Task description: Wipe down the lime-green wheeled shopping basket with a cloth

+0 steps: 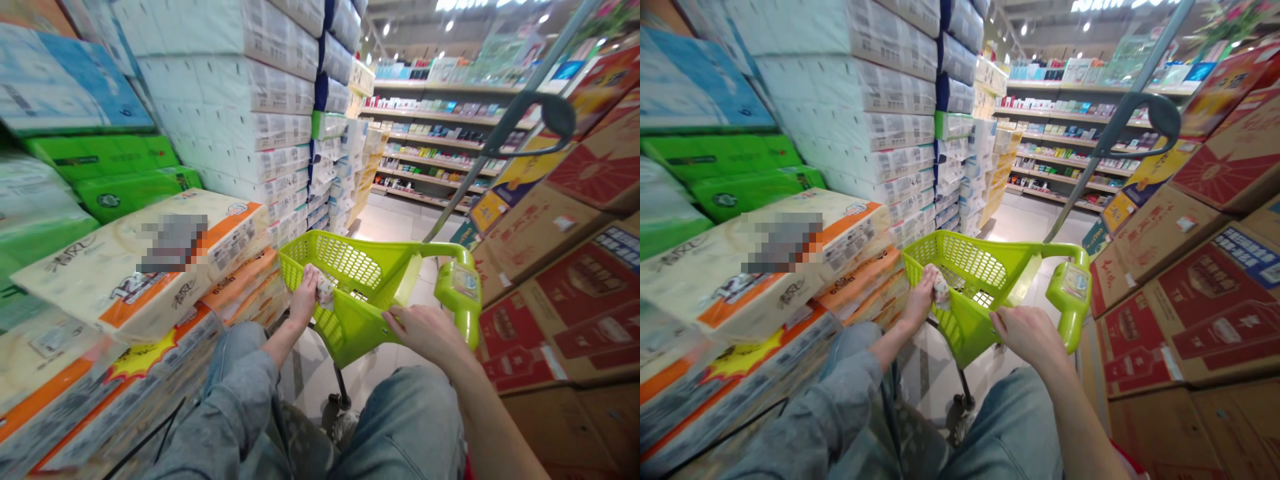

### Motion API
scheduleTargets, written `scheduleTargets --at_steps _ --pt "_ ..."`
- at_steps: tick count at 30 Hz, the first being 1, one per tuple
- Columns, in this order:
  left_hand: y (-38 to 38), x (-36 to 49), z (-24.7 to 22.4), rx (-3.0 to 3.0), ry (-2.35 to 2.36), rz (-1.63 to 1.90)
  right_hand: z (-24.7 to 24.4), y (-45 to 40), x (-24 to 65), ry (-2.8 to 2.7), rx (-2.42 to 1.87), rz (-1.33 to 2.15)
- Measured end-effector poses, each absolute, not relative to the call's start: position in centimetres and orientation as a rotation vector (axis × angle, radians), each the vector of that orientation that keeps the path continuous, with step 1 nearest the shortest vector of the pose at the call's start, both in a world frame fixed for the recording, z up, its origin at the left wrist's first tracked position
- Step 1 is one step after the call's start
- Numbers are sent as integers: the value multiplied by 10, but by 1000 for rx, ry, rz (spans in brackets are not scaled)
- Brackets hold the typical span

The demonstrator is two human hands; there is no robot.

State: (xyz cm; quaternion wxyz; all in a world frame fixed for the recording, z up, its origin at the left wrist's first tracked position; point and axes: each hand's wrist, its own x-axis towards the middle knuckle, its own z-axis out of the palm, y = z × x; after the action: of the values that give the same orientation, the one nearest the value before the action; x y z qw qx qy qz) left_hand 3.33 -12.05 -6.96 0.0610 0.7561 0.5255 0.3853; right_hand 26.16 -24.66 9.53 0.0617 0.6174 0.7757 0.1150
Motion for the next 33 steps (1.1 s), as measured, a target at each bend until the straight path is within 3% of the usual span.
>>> scheduleTargets --at_steps 5,13,24,33 --pt "-156 53 -77 1890 1597 1482 93 -246 259 2371 1887 324" --pt "-180 93 -67 1708 1611 1579 91 -240 240 2438 1882 376" --pt "-221 100 -112 1656 1379 1267 89 -236 245 2471 1868 412" --pt "-228 100 -114 1756 1425 1184 91 -239 241 2464 1874 403"
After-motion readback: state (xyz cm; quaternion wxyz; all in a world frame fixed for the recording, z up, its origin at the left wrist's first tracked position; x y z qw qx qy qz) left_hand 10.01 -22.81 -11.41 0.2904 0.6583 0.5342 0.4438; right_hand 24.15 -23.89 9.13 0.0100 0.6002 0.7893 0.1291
